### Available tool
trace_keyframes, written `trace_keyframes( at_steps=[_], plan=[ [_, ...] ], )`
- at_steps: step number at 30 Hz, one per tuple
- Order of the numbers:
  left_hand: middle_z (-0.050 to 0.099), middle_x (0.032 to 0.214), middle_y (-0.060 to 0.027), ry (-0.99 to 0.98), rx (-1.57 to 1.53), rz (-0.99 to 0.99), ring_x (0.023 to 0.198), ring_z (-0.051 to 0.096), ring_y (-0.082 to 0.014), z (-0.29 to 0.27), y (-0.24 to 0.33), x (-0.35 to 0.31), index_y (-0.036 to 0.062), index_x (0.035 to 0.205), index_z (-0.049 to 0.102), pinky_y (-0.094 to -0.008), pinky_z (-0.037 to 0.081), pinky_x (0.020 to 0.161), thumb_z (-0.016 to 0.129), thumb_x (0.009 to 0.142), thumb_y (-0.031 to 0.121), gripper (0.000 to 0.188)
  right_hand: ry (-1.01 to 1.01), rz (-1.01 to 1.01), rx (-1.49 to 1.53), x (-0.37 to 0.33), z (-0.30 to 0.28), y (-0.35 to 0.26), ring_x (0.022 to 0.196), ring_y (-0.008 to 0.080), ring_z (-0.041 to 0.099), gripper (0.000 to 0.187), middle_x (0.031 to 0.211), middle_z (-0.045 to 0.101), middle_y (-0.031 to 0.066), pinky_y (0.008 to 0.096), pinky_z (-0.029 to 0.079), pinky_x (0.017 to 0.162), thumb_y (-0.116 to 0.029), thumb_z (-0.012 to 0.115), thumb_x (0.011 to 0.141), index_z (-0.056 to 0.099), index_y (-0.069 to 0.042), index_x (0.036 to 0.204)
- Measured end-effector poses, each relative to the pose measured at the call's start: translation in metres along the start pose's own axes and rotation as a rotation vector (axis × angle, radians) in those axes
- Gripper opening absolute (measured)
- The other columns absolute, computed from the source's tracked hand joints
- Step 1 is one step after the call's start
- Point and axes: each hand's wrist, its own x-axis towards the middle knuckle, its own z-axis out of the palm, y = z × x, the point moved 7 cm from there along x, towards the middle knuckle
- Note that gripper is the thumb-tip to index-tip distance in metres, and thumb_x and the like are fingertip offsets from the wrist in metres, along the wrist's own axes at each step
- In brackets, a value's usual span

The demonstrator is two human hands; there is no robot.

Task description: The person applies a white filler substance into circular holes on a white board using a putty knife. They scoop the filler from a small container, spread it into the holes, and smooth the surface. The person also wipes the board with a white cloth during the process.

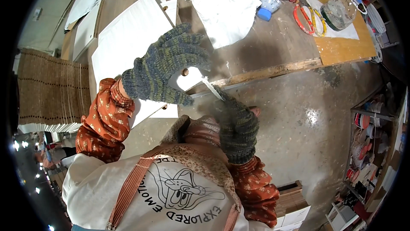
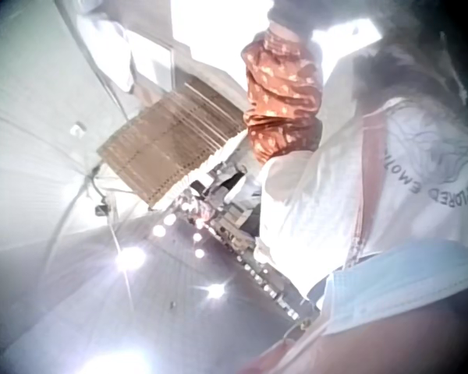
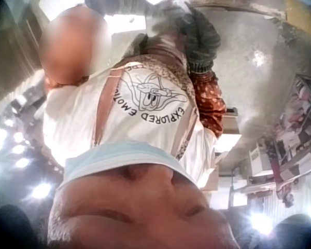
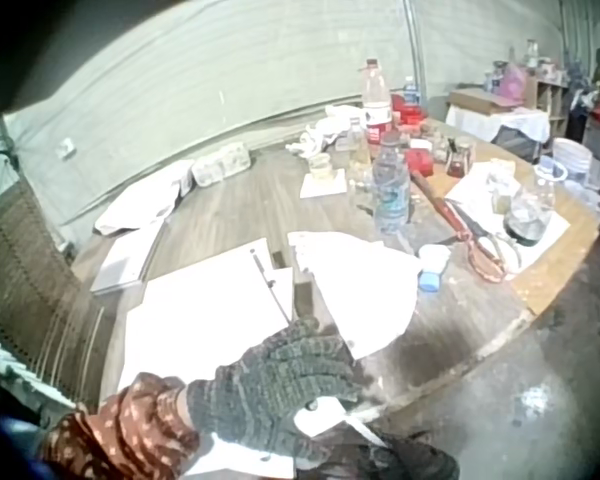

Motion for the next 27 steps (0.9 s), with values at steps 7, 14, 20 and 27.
trace_keyframes(
  at_steps=[7, 14, 20, 27],
  plan=[
    [0.049, 0.122, -0.0134, 0.000, -0.018, -0.014, 0.122, 0.037, -0.0337, -0.004, 0.002, 0.000, 0.0136, 0.113, 0.054, -0.0496, 0.022, 0.105, 0.067, 0.065, 0.056, 0.065, -0.219, 0.152, 0.139, -0.003, 0.003, 0.004, 0.063, 0.0160, 0.058, 0.039, 0.088, 0.060, 0.0074, 0.0282, 0.047, 0.057, 0.006, 0.059, 0.071, 0.055, -0.002, 0.109],
    [0.053, 0.115, -0.0104, 0.080, -0.050, -0.005, 0.117, 0.043, -0.0324, -0.009, 0.003, 0.004, 0.0170, 0.112, 0.057, -0.0479, 0.026, 0.104, 0.071, 0.061, 0.054, 0.065, -0.176, -0.194, -0.239, 0.003, 0.005, 0.011, 0.064, 0.0225, 0.055, 0.029, 0.078, 0.058, 0.0098, 0.0339, 0.043, 0.055, 0.002, 0.057, 0.068, 0.057, -0.001, 0.097],
    [0.054, 0.113, -0.0090, 0.054, -0.074, 0.006, 0.117, 0.043, -0.0308, -0.008, 0.004, 0.003, 0.0171, 0.112, 0.057, -0.0490, 0.024, 0.105, 0.070, 0.062, 0.055, 0.064, -0.196, -0.206, -0.239, 0.012, 0.009, 0.005, 0.058, 0.0287, 0.055, 0.010, 0.068, 0.054, 0.0140, 0.0357, 0.044, 0.053, -0.002, 0.051, 0.076, 0.056, 0.003, 0.084],
    [0.055, 0.112, -0.0067, 0.018, -0.045, 0.028, 0.119, 0.042, -0.0298, -0.006, 0.005, 0.006, 0.0179, 0.111, 0.058, -0.0497, 0.022, 0.106, 0.067, 0.064, 0.057, 0.062, -0.181, -0.271, -0.252, 0.013, 0.005, 0.005, 0.061, 0.0311, 0.056, 0.013, 0.069, 0.056, 0.0149, 0.0377, 0.046, 0.056, -0.011, 0.051, 0.080, 0.056, 0.001, 0.080]
  ],
)
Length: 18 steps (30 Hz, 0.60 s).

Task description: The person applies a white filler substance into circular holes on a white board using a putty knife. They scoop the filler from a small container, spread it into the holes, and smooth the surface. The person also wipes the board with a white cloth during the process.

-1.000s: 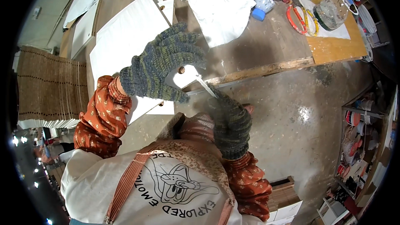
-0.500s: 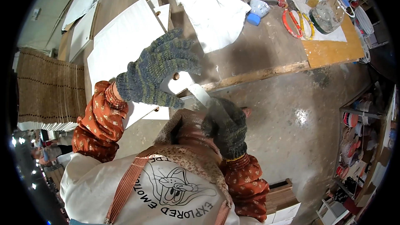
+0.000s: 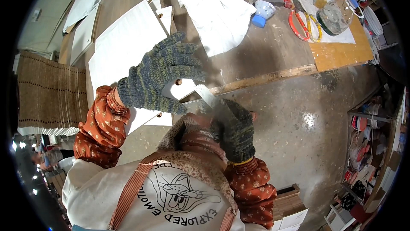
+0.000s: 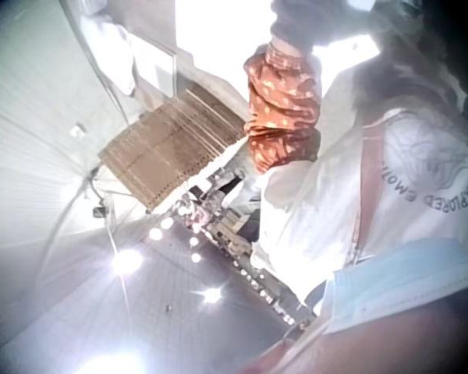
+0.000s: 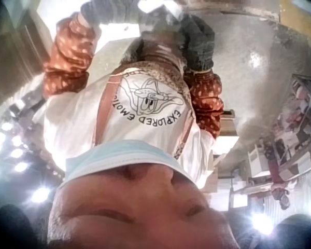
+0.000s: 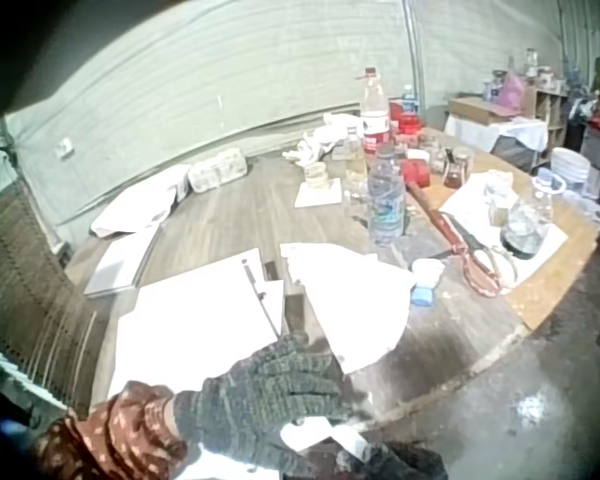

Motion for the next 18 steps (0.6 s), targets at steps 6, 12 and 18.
trace_keyframes(
  at_steps=[6, 12, 18],
  plan=[
    [0.052, 0.116, -0.0069, -0.018, 0.016, 0.004, 0.121, 0.039, -0.0295, 0.001, -0.001, -0.002, 0.0166, 0.112, 0.057, -0.0503, 0.020, 0.106, 0.065, 0.066, 0.058, 0.062, -0.056, 0.024, 0.046, 0.002, -0.005, -0.006, 0.061, 0.0292, 0.057, 0.013, 0.068, 0.057, 0.0129, 0.0342, 0.047, 0.056, -0.010, 0.050, 0.081, 0.057, 0.000, 0.075],
    [0.053, 0.116, -0.0079, -0.005, 0.006, 0.013, 0.120, 0.040, -0.0315, 0.001, 0.000, 0.000, 0.0158, 0.111, 0.057, -0.0504, 0.022, 0.106, 0.067, 0.065, 0.056, 0.062, 0.069, 0.625, 0.585, -0.015, 0.004, 0.017, 0.054, 0.0218, 0.055, 0.012, 0.066, 0.058, 0.0101, 0.0298, 0.044, 0.051, -0.008, 0.050, 0.082, 0.058, 0.000, 0.077],
    [0.053, 0.117, -0.0082, -0.028, 0.019, -0.007, 0.121, 0.039, -0.0323, 0.001, -0.001, -0.002, 0.0152, 0.111, 0.057, -0.0502, 0.022, 0.106, 0.067, 0.065, 0.057, 0.063, 0.147, 0.546, 0.481, -0.018, -0.002, 0.017, 0.048, 0.0132, 0.051, 0.016, 0.057, 0.055, 0.0052, 0.0273, 0.040, 0.046, -0.011, 0.050, 0.087, 0.059, 0.002, 0.090]
  ],
)
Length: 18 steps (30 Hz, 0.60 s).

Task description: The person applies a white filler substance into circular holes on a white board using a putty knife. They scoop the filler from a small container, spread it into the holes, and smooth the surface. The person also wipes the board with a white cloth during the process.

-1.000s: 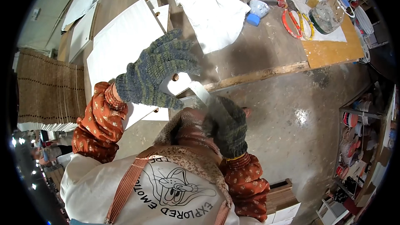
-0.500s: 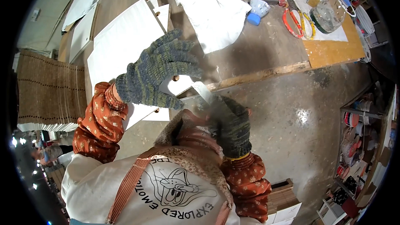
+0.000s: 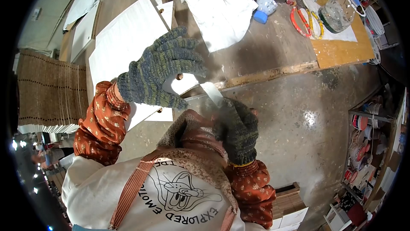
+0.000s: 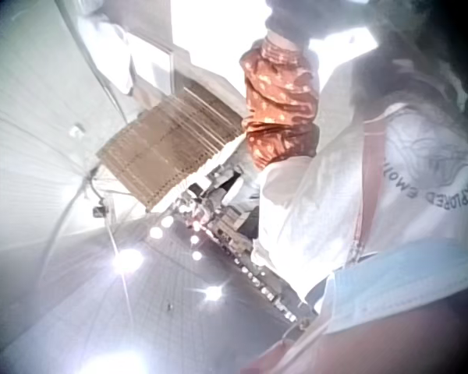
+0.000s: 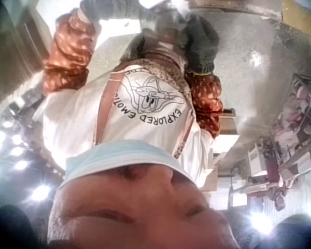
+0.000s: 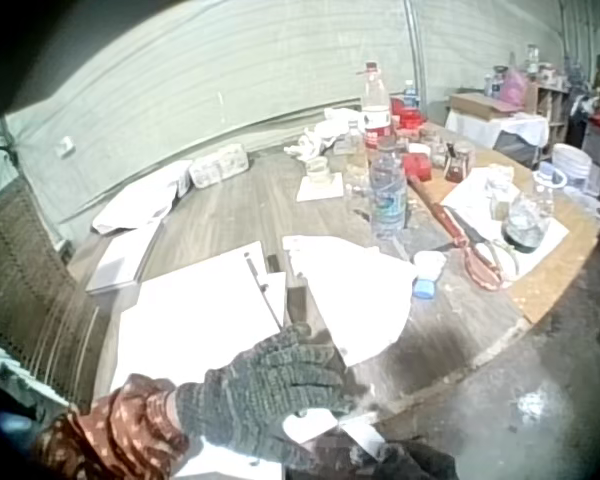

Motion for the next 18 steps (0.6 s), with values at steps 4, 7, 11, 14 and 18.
trace_keyframes(
  at_steps=[4, 7, 11, 14, 18],
  plan=[
    [0.050, 0.119, -0.0104, 0.013, 0.016, -0.003, 0.122, 0.037, -0.0331, 0.003, -0.002, -0.003, 0.0151, 0.112, 0.056, -0.0505, 0.022, 0.105, 0.067, 0.065, 0.058, 0.065, 0.048, -0.001, -0.030, 0.000, -0.001, 0.001, 0.049, 0.0153, 0.053, 0.017, 0.058, 0.056, 0.0082, 0.0294, 0.044, 0.050, -0.010, 0.054, 0.086, 0.061, 0.001, 0.095],
    [0.047, 0.123, -0.0141, 0.013, 0.033, -0.024, 0.123, 0.035, -0.0344, 0.001, 0.000, -0.001, 0.0147, 0.115, 0.054, -0.0507, 0.023, 0.105, 0.067, 0.063, 0.058, 0.069, 0.041, -0.282, -0.264, 0.003, 0.001, -0.028, 0.053, 0.0194, 0.055, 0.018, 0.064, 0.059, 0.0112, 0.0322, 0.046, 0.053, -0.009, 0.055, 0.084, 0.061, -0.001, 0.099],
    [0.044, 0.126, -0.0172, -0.005, 0.051, -0.027, 0.123, 0.035, -0.0356, 0.007, -0.003, -0.004, 0.0141, 0.116, 0.053, -0.0510, 0.023, 0.104, 0.070, 0.062, 0.057, 0.072, -0.070, -0.529, -0.488, 0.012, 0.007, -0.064, 0.059, 0.0252, 0.057, 0.027, 0.072, 0.062, 0.0119, 0.0350, 0.046, 0.056, -0.004, 0.055, 0.078, 0.061, -0.006, 0.105],
    [0.044, 0.126, -0.0172, 0.031, 0.058, -0.027, 0.123, 0.035, -0.0352, 0.004, -0.003, -0.005, 0.0136, 0.115, 0.053, -0.0508, 0.023, 0.104, 0.071, 0.061, 0.056, 0.071, -0.221, -0.639, -0.745, 0.016, 0.003, -0.062, 0.062, 0.0252, 0.056, 0.039, 0.074, 0.060, 0.0097, 0.0357, 0.045, 0.056, -0.012, 0.059, 0.072, 0.058, -0.010, 0.110],
    [0.046, 0.123, -0.0163, 0.034, 0.032, -0.011, 0.122, 0.037, -0.0346, 0.005, -0.004, -0.005, 0.0131, 0.113, 0.054, -0.0503, 0.023, 0.105, 0.071, 0.061, 0.055, 0.069, -0.356, -0.713, -0.948, 0.025, -0.001, -0.059, 0.061, 0.0205, 0.050, 0.057, 0.072, 0.053, 0.0055, 0.0343, 0.041, 0.052, -0.036, 0.067, 0.068, 0.053, -0.016, 0.119]
  ],
)
